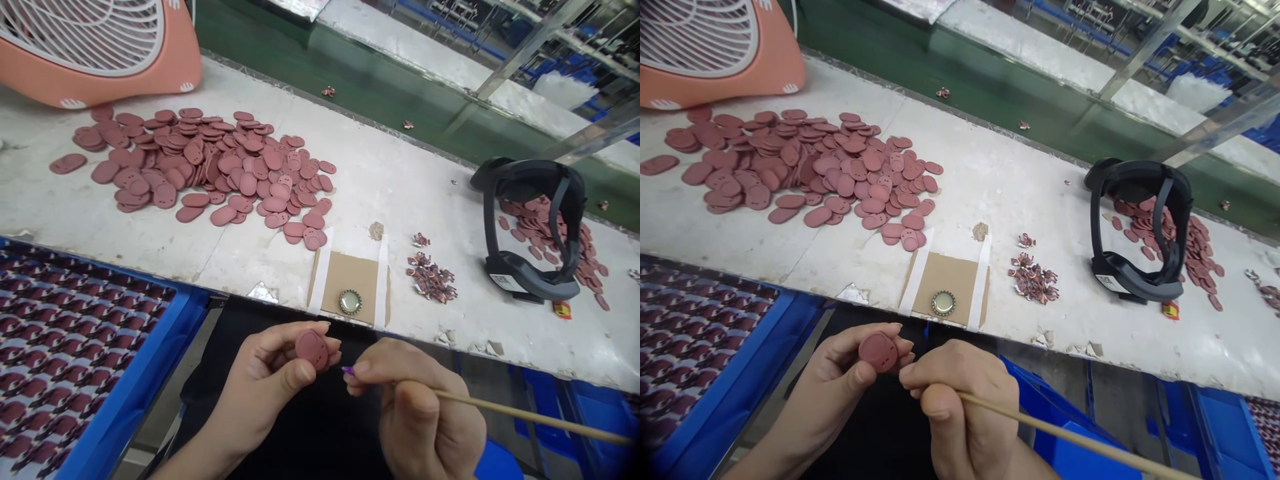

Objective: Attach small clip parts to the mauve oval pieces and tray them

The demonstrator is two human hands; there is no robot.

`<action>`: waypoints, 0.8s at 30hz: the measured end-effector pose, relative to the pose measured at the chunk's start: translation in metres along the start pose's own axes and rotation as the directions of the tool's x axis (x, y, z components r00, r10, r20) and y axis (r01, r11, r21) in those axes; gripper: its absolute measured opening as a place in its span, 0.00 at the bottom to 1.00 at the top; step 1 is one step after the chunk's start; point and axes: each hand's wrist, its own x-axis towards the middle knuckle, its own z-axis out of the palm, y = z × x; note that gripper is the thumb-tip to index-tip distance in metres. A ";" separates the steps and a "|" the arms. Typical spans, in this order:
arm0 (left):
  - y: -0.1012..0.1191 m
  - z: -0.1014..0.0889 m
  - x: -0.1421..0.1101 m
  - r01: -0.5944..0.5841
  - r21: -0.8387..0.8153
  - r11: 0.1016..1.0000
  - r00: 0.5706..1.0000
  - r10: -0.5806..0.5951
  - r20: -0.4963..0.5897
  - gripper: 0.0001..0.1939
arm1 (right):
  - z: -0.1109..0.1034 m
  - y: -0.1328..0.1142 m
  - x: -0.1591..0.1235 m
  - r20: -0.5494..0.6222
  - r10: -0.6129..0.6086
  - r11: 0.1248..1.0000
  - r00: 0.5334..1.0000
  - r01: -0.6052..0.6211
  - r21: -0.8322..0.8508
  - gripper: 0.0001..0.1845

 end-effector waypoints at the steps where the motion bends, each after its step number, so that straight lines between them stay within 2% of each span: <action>1: 0.000 -0.001 0.000 -0.004 0.005 1.000 1.000 0.004 0.000 0.14 | 0.000 0.000 0.000 0.017 -0.010 0.998 1.000 0.009 0.057 0.15; 3: -0.002 -0.004 0.002 -0.009 0.013 1.000 1.000 0.008 0.023 0.14 | 0.001 0.001 0.001 0.037 -0.020 0.992 0.999 0.015 0.128 0.13; 8: -0.003 -0.011 0.004 -0.013 0.017 1.000 0.995 0.011 0.103 0.13 | 0.003 0.002 0.004 0.068 -0.013 0.992 0.998 0.004 0.127 0.13; 13: -0.002 -0.011 0.004 -0.029 0.025 0.999 0.996 0.027 0.091 0.12 | 0.004 0.001 0.004 0.097 -0.002 0.996 0.995 -0.007 0.092 0.13; 15: -0.002 -0.012 0.003 -0.021 0.017 1.000 0.996 0.020 0.081 0.12 | 0.003 0.002 0.002 0.068 0.005 0.993 0.998 -0.013 0.114 0.14; 17: -0.003 -0.013 0.003 -0.009 0.010 1.000 0.996 0.008 0.087 0.12 | 0.001 0.005 0.000 -0.010 0.033 0.994 0.999 -0.031 0.107 0.14; 20: -0.004 -0.015 0.004 -0.016 0.002 1.000 0.995 0.016 0.096 0.12 | -0.003 0.018 0.001 -0.118 0.069 0.994 0.991 -0.078 -0.078 0.13; 22: -0.006 -0.016 0.005 -0.029 0.012 1.000 0.996 0.028 0.089 0.12 | -0.006 0.030 0.004 -0.132 0.072 0.974 0.989 -0.098 -0.206 0.13; 24: -0.008 -0.016 0.006 -0.041 0.023 0.999 0.996 0.039 0.079 0.11 | -0.008 0.041 0.008 -0.121 0.070 0.959 0.990 -0.100 -0.266 0.12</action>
